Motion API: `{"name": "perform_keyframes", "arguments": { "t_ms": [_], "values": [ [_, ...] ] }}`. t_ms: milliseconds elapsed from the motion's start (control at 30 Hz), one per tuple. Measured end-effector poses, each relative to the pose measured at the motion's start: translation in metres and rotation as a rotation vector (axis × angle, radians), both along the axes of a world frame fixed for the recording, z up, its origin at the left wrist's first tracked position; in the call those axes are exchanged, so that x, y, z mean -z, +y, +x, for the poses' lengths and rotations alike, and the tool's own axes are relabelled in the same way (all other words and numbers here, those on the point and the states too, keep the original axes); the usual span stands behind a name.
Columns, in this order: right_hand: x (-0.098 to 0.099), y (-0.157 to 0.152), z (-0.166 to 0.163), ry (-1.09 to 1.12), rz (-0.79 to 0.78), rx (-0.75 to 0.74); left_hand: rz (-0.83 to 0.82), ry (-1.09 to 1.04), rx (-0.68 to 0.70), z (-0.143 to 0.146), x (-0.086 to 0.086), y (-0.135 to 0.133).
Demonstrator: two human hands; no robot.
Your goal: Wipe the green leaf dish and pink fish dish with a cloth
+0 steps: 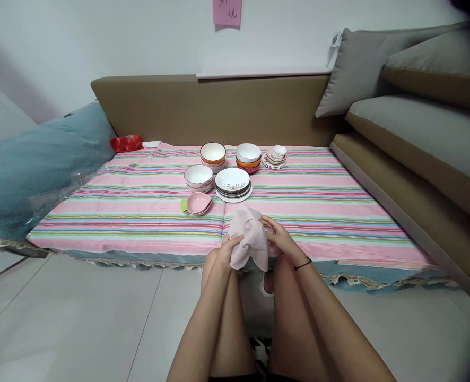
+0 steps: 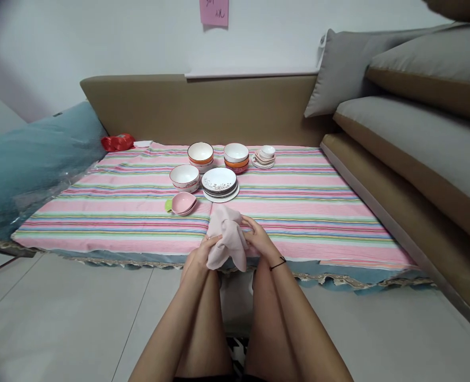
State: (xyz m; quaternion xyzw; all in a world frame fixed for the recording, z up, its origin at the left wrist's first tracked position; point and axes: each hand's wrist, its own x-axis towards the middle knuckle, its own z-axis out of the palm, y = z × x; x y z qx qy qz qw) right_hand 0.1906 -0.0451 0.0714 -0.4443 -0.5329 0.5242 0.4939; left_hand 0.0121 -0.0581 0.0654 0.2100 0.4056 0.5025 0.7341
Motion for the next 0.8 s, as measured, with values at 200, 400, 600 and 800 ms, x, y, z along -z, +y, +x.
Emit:
{"name": "perform_keyframes", "arguments": {
  "t_ms": [200,400,600,800],
  "values": [
    [-0.013,0.014,0.012,-0.057,-0.027,0.052,-0.002,0.048,0.054,-0.001,0.008,-0.002],
    [-0.015,0.025,0.031,-0.059,0.146,0.52,0.183,0.232,-0.048,0.01,0.022,0.001],
    [0.01,0.01,0.009,-0.215,0.082,0.528,0.218,0.377,-0.126,0.018,0.026,0.007],
    [0.025,-0.006,-0.01,-0.323,0.049,0.44,0.261,0.429,-0.226,0.019,0.032,0.008]
  ]
}}
